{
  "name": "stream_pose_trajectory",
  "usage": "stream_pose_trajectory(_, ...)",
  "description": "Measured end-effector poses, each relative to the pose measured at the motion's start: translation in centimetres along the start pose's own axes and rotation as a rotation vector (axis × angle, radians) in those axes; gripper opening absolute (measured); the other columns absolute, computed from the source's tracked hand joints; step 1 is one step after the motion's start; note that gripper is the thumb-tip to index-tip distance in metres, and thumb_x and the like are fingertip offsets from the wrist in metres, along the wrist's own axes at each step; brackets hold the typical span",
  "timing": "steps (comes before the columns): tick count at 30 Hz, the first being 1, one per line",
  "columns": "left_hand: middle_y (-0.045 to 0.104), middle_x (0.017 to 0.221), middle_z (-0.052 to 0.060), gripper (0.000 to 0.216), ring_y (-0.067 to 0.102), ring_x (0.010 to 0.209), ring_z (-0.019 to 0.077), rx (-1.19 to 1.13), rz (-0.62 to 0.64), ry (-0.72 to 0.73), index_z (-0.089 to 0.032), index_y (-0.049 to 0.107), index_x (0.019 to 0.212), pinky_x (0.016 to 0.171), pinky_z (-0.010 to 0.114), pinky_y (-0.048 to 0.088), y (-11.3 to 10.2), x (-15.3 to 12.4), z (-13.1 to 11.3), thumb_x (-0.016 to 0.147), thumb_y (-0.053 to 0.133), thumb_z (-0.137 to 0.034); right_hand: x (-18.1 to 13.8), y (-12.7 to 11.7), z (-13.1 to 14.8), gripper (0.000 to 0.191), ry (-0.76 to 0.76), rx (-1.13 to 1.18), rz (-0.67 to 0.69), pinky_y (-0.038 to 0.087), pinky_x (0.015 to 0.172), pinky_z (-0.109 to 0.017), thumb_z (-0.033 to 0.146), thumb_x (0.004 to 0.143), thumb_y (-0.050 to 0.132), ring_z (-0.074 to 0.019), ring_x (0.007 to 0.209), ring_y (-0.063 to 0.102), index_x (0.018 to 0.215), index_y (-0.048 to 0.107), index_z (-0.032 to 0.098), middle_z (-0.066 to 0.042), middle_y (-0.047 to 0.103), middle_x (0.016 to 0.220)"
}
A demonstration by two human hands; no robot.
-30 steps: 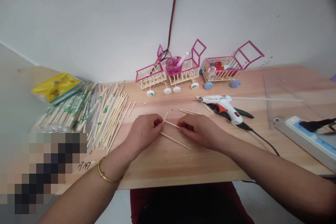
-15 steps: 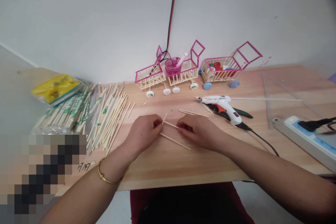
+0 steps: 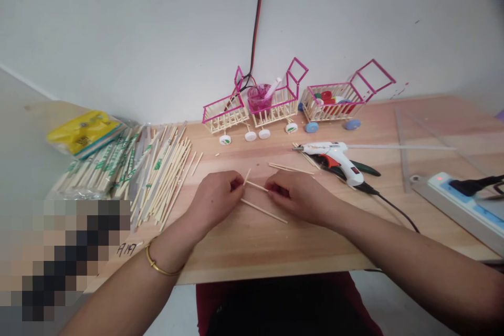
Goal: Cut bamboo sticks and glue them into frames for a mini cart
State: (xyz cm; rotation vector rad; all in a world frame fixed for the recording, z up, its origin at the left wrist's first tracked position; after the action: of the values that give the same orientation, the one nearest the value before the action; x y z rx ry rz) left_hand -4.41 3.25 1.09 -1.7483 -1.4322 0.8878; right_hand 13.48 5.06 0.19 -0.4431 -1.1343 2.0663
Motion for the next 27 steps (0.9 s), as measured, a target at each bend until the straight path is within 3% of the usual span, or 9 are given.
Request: stream_pose_trajectory(27, 0.059, 0.07, 0.0, 0.012, 0.051, 0.065, 0.0126, 0.049, 0.0, 0.142, -0.018, 0.065, 0.077, 0.061, 0.025, 0.036, 0.35, 0.2, 0.1, 0.079, 0.054, -0.015, -0.07, -0.15, -0.53, 0.011, 0.031, -0.076, 0.023, 0.041, 0.069, -0.027, 0.02, 0.086, 0.055, -0.0175, 0.077, 0.059, 0.086, 0.065, 0.018, -0.005, 0.066, 0.083)
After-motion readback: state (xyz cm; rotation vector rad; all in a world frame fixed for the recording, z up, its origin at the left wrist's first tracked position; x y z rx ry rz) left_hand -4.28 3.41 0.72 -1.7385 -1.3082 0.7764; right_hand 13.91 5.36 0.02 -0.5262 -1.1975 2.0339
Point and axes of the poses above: each hand's wrist, its own x-axis towards the middle knuckle, its own y-axis out of the palm, z = x × y, the point moved 4 cm from there along x, towards the middle knuckle
